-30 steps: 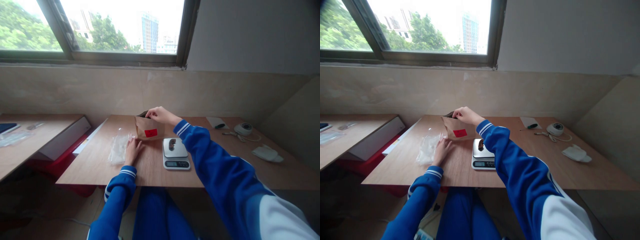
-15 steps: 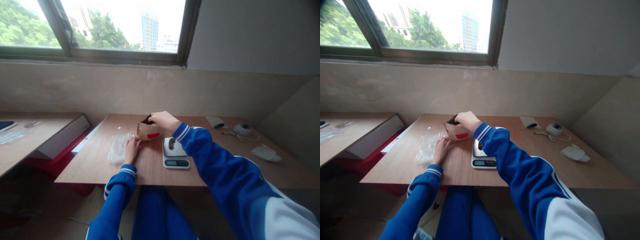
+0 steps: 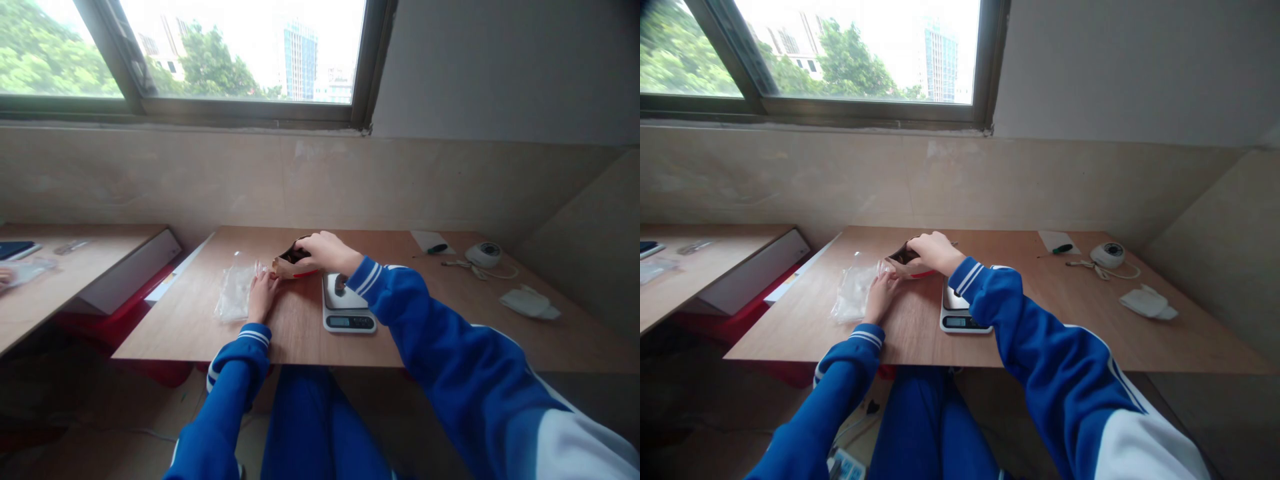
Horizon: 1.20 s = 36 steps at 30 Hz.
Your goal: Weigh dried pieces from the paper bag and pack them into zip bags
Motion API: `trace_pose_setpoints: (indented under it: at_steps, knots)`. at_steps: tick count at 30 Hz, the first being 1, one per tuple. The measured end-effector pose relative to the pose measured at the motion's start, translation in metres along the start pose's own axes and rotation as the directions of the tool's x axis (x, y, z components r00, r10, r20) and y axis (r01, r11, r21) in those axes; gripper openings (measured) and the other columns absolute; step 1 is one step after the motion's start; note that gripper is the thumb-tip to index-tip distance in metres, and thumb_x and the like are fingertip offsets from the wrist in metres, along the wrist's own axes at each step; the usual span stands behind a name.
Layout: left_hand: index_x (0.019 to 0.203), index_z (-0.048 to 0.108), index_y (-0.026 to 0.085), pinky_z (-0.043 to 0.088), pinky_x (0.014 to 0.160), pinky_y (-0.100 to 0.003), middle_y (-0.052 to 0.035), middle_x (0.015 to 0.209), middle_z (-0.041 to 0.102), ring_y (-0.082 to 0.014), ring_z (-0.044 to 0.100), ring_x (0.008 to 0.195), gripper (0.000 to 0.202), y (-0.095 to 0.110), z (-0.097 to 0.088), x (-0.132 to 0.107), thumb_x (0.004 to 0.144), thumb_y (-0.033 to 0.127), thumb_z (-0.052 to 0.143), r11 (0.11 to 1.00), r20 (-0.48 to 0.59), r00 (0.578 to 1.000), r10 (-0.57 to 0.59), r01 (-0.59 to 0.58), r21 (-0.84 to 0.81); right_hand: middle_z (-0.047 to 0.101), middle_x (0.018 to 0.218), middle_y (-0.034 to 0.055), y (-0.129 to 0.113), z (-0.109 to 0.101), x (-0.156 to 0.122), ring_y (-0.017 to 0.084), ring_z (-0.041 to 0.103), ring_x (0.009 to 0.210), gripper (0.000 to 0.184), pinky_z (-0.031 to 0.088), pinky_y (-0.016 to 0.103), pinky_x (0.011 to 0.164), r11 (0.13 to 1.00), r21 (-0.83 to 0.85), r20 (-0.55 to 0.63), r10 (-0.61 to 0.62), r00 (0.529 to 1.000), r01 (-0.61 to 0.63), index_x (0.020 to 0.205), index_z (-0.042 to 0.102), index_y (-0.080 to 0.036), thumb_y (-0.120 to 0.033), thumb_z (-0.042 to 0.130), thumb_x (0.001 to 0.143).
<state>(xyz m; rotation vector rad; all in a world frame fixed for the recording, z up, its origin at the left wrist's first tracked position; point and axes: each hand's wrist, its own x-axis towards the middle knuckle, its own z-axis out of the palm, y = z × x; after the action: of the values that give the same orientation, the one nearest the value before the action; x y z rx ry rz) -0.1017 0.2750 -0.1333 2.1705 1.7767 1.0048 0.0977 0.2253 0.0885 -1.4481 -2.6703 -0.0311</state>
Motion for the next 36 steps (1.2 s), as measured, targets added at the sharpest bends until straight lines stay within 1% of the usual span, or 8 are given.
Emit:
trace_pose_setpoints:
  at_steps: [5, 10, 16, 21, 25, 29, 33, 36]
  knots:
    - [0.096, 0.057, 0.023, 0.032, 0.107, -0.043, -0.0079, 0.110, 0.064, -0.0256, 0.059, 0.104, 0.021, 0.001, 0.000, 0.000, 0.091, 0.040, 0.045, 1.000, -0.005, 1.000, -0.007, 0.007, 0.021, 0.074, 0.101, 0.0044, -0.001, 0.007, -0.003, 0.019, 0.066, 0.095, 0.019, 0.037, 0.027, 0.077, 0.999, 0.045, -0.081, 0.006, 0.997, -0.003, 0.098, 0.071, -0.022, -0.023, 0.058, 0.085]
    - [0.097, 0.057, 0.023, 0.038, 0.101, -0.042, -0.0079, 0.107, 0.065, -0.0266, 0.058, 0.103, 0.021, 0.000, 0.000, 0.000, 0.091, 0.039, 0.046, 0.999, -0.010, 1.000, 0.009, -0.009, 0.046, 0.075, 0.092, 0.0038, -0.003, 0.011, -0.012, 0.018, 0.066, 0.085, 0.021, 0.037, 0.026, 0.070, 0.987, 0.137, -0.144, 0.108, 0.984, -0.088, 0.095, 0.071, -0.020, -0.019, 0.057, 0.080]
    - [0.099, 0.058, 0.023, 0.037, 0.102, -0.041, -0.0077, 0.111, 0.065, -0.0247, 0.059, 0.103, 0.020, 0.000, -0.001, 0.001, 0.090, 0.037, 0.045, 1.000, -0.003, 1.000, 0.014, -0.014, 0.018, 0.073, 0.084, 0.0027, -0.001, 0.014, -0.026, 0.015, 0.064, 0.076, 0.018, 0.039, 0.023, 0.063, 0.948, 0.314, -0.223, 0.130, 0.966, -0.056, 0.090, 0.072, -0.020, -0.017, 0.057, 0.080]
    - [0.094, 0.059, 0.023, 0.036, 0.102, -0.042, -0.0068, 0.106, 0.067, -0.0246, 0.061, 0.101, 0.022, 0.005, -0.005, -0.001, 0.090, 0.040, 0.045, 1.000, -0.010, 1.000, 0.016, -0.017, -0.009, 0.073, 0.082, 0.0029, 0.011, 0.004, -0.045, 0.014, 0.064, 0.071, 0.017, 0.046, 0.024, 0.065, 0.813, 0.581, -0.412, 0.271, 0.870, 0.022, 0.092, 0.071, -0.017, -0.023, 0.063, 0.079]
    - [0.091, 0.059, 0.024, 0.034, 0.105, -0.043, -0.0057, 0.103, 0.068, -0.0239, 0.061, 0.100, 0.023, 0.008, -0.007, -0.002, 0.090, 0.041, 0.044, 1.000, -0.023, 1.000, 0.007, -0.007, -0.011, 0.073, 0.083, 0.0051, 0.032, 0.000, -0.070, 0.015, 0.064, 0.069, 0.022, 0.051, 0.026, 0.063, 0.647, 0.760, -0.458, 0.463, 0.759, 0.063, 0.093, 0.071, -0.016, -0.031, 0.065, 0.077]
    - [0.089, 0.057, 0.024, 0.036, 0.103, -0.041, -0.0052, 0.099, 0.068, -0.0234, 0.061, 0.098, 0.022, 0.010, -0.008, -0.002, 0.091, 0.041, 0.044, 1.000, -0.015, 1.000, 0.007, -0.007, -0.004, 0.073, 0.084, 0.0074, 0.057, 0.031, -0.104, 0.018, 0.065, 0.069, 0.027, 0.052, 0.030, 0.063, 0.620, 0.784, -0.452, 0.609, 0.652, -0.036, 0.091, 0.070, -0.015, -0.037, 0.065, 0.077]
    - [0.088, 0.057, 0.024, 0.039, 0.099, -0.040, -0.0057, 0.099, 0.068, -0.0241, 0.060, 0.099, 0.022, 0.010, -0.009, -0.002, 0.091, 0.041, 0.043, 1.000, -0.024, 1.000, 0.007, -0.007, 0.004, 0.074, 0.084, 0.0089, 0.068, 0.089, -0.133, 0.021, 0.066, 0.069, 0.026, 0.051, 0.033, 0.065, 0.637, 0.730, -0.391, 0.685, 0.614, -0.246, 0.094, 0.069, -0.016, -0.037, 0.061, 0.081]
    - [0.089, 0.057, 0.023, 0.040, 0.097, -0.040, -0.0062, 0.098, 0.068, -0.0245, 0.060, 0.099, 0.023, 0.011, -0.009, -0.002, 0.091, 0.040, 0.043, 1.000, -0.023, 1.000, 0.016, -0.016, 0.003, 0.073, 0.079, 0.0086, 0.065, 0.125, -0.144, 0.023, 0.065, 0.071, 0.022, 0.046, 0.038, 0.074, 0.760, 0.471, -0.458, 0.645, 0.612, -0.448, 0.095, 0.070, -0.017, -0.031, 0.055, 0.087]
